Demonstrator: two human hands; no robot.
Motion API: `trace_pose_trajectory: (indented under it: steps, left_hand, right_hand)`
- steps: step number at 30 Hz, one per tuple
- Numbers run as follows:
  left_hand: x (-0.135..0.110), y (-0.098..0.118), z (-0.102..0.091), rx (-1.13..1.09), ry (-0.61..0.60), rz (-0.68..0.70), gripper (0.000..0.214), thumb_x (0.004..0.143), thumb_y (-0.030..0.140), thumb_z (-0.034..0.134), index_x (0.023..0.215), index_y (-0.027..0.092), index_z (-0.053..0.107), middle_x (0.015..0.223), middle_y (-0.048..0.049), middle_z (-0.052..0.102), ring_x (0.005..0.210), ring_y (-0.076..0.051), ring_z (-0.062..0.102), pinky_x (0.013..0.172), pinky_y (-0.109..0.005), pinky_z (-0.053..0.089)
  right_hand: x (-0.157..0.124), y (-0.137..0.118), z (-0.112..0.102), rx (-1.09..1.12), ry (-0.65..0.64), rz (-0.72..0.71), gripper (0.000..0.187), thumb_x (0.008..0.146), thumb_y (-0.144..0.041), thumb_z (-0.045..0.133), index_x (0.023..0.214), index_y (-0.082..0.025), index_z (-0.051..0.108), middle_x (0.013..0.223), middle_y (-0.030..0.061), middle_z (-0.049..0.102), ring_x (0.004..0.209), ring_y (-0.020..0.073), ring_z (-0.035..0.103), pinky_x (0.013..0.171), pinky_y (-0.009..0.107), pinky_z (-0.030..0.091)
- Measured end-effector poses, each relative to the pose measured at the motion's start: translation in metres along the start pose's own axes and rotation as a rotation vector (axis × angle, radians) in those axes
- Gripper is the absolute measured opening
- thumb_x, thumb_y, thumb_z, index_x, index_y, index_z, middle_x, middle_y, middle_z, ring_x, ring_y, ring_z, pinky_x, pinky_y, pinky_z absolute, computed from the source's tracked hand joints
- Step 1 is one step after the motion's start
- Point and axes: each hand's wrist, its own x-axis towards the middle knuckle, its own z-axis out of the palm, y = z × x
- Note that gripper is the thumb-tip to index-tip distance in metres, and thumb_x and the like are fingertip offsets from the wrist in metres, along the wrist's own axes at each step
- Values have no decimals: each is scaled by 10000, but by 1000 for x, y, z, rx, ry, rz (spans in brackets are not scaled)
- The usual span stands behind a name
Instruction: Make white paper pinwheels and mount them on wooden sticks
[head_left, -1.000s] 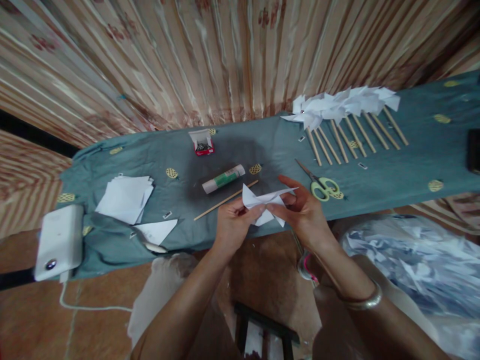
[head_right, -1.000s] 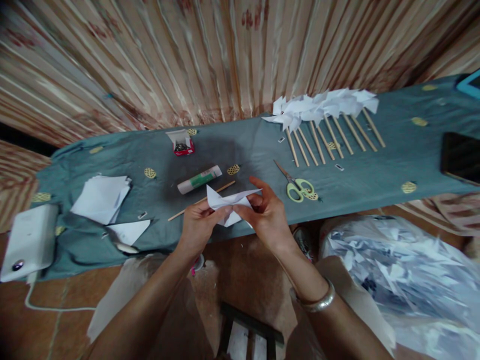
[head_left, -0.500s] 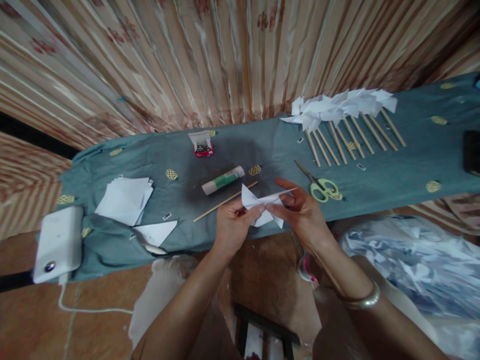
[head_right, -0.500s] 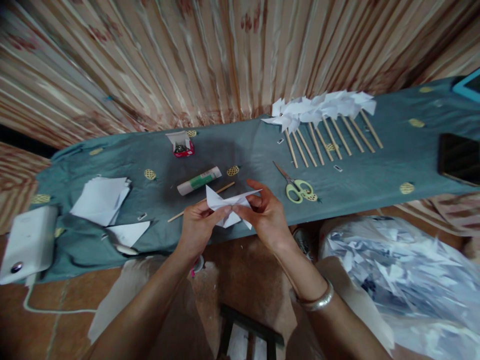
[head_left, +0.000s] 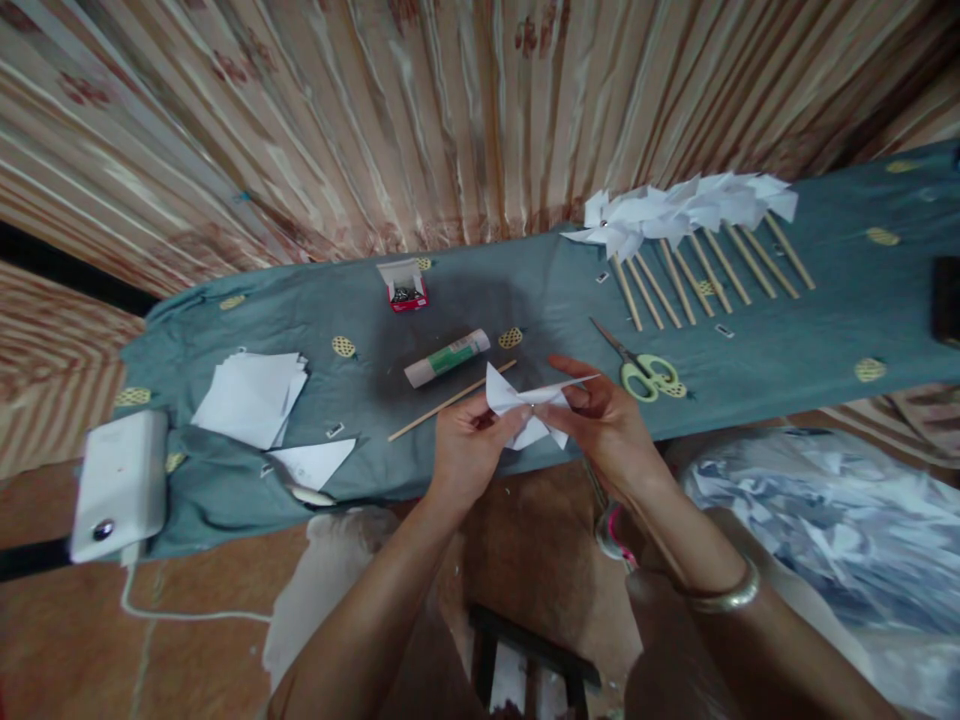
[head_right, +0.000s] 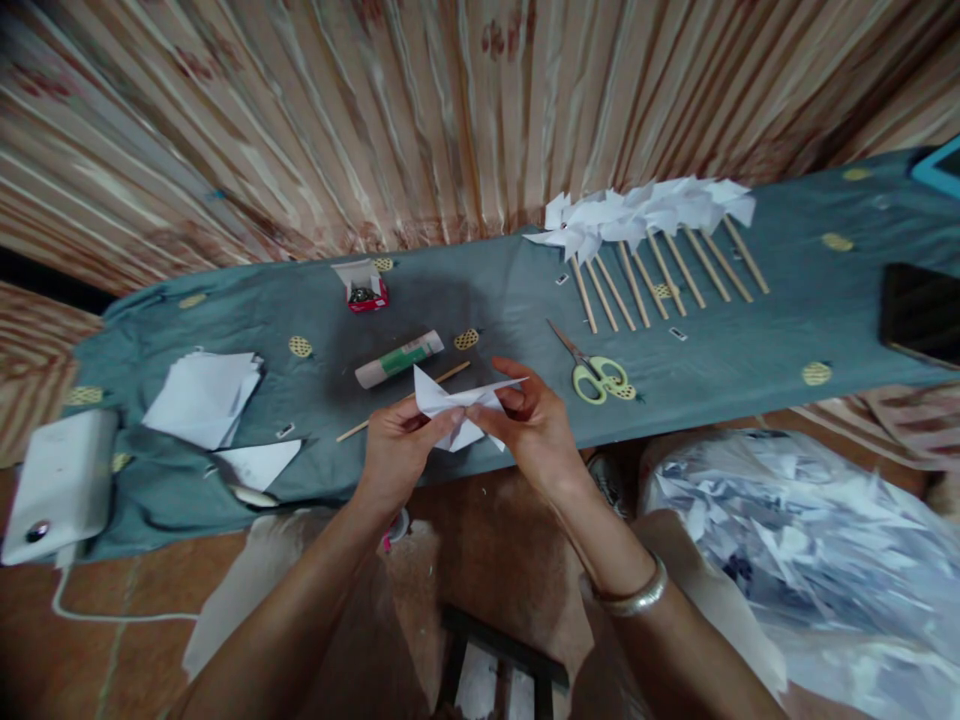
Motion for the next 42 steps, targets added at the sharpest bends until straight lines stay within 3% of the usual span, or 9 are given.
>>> trace_pose_trajectory:
  steps: [32,42]
  left_hand:
    - [2,-1,3,-93,-10,-50,241,500,265,835,698,162,745,643,9,699,555,-105,559,564,-232,465]
    - [1,-1,2,-136,-23,-105,251,499,254,839,714,162,746,650,10,703,539,-101,560,547,-226,459]
  right_hand:
    - [4,6,-3,-14,6,7,634,501,-284,865,1066,-211,588,590,-64,651,530,145,580,554,282,482]
    - [4,6,-3,11,-12,43,607,511,-267,855,1054,-203,591,671,-43,681,577,143,603,565,260,479]
